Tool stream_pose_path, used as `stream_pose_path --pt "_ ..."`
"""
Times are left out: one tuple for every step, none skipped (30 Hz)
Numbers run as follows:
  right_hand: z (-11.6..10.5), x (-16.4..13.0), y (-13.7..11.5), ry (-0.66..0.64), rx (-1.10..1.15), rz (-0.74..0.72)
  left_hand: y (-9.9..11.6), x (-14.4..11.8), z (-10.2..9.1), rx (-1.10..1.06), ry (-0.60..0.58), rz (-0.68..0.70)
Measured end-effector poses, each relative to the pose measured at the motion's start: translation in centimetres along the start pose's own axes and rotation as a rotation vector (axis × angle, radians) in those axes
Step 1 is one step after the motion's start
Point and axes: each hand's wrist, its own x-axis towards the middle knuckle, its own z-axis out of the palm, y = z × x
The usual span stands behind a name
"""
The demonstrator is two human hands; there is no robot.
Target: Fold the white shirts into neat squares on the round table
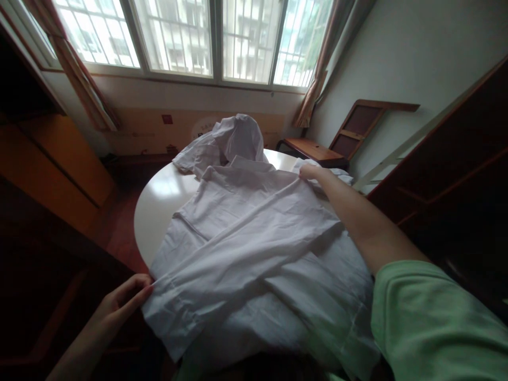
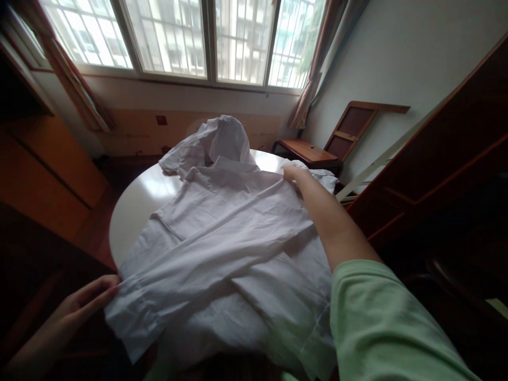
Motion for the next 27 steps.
stream_pose_path --pt "0.1 0.1 0.1 -0.021 -0.009 0.016 0.1 -0.1 0.1 -0.006 -0.002 0.029" --pt "0.3 0.2 0.2 -0.031 -0.017 0.026 0.2 -0.2 0.1 -0.001 -0.013 0.058" --pt "0.3 0.3 0.2 -0.028 -0.025 0.026 0.2 -0.2 0.0 0.014 -0.034 0.083" --pt "0.4 0.5 0.2 -0.026 -0.040 0.029 0.1 -0.2 -0.1 0.035 -0.061 0.101" --pt "0.5 0.6 0.2 -0.020 -0.058 0.031 0.0 -0.1 -0.3 0.057 -0.081 0.113" --pt "0.5 0.7 0.1 -0.011 -0.077 0.032 -0.2 0.1 -0.4 0.077 -0.089 0.119" --pt "0.6 0.8 0.1 -0.002 -0.093 0.033 -0.4 0.2 -0.6 0.092 -0.077 0.117" --pt "0.6 0.8 0.1 0.006 -0.103 0.032 -0.6 0.4 -0.7 0.100 -0.047 0.111" --pt "0.7 0.8 0.2 0.011 -0.104 0.035 -0.8 0.5 -0.8 0.099 -0.013 0.103" --pt "0.7 0.8 0.2 0.013 -0.098 0.041 -0.9 0.7 -0.8 0.089 0.015 0.091" --pt "0.8 0.7 0.3 0.014 -0.088 0.049 -1.0 0.7 -0.7 0.070 0.029 0.075" --pt "0.9 0.7 0.4 0.015 -0.075 0.059 -1.0 0.8 -0.6 0.045 0.022 0.052" --pt "1.0 0.7 0.5 0.022 -0.061 0.067 -1.0 0.8 -0.5 0.017 -0.003 0.026" --pt "1.0 0.7 0.7 0.033 -0.047 0.072 -1.0 0.7 -0.4 -0.013 -0.037 0.001" --pt "1.1 0.8 0.8 0.048 -0.036 0.075 -0.9 0.7 -0.4 -0.040 -0.071 -0.020" --pt "1.2 0.9 0.9 0.067 -0.027 0.074 -0.8 0.6 -0.4 -0.063 -0.104 -0.034" --pt "1.3 1.0 1.0 0.090 -0.020 0.069 -0.6 0.5 -0.5 -0.082 -0.135 -0.040" --pt "1.3 1.1 1.0 0.116 -0.015 0.063 -0.5 0.5 -0.5 -0.096 -0.162 -0.041" --pt "1.3 1.2 1.1 0.142 -0.009 0.059 -0.4 0.4 -0.6 -0.103 -0.183 -0.040" --pt "1.3 1.3 1.1 0.163 -0.001 0.057 -0.2 0.4 -0.7 -0.106 -0.197 -0.041" --pt "1.2 1.3 1.2 0.175 0.016 0.060 -0.1 0.3 -0.7 -0.105 -0.206 -0.045" --pt "1.2 1.3 1.2 0.176 0.037 0.067 0.1 0.3 -0.7 -0.106 -0.204 -0.051" --pt "1.2 1.2 1.2 0.168 0.057 0.077 0.2 0.3 -0.6 -0.114 -0.195 -0.059" --pt "1.2 1.0 1.2 0.150 0.077 0.085 0.3 0.2 -0.5 -0.127 -0.181 -0.067" --pt "1.2 0.8 1.2 0.126 0.101 0.090 0.3 0.2 -0.3 -0.143 -0.163 -0.075" --pt "1.2 0.5 1.2 0.105 0.135 0.094 0.3 0.2 -0.1 -0.162 -0.145 -0.083" --pt "1.2 0.2 1.2 0.093 0.188 0.097 0.2 0.2 0.0 -0.180 -0.140 -0.094"
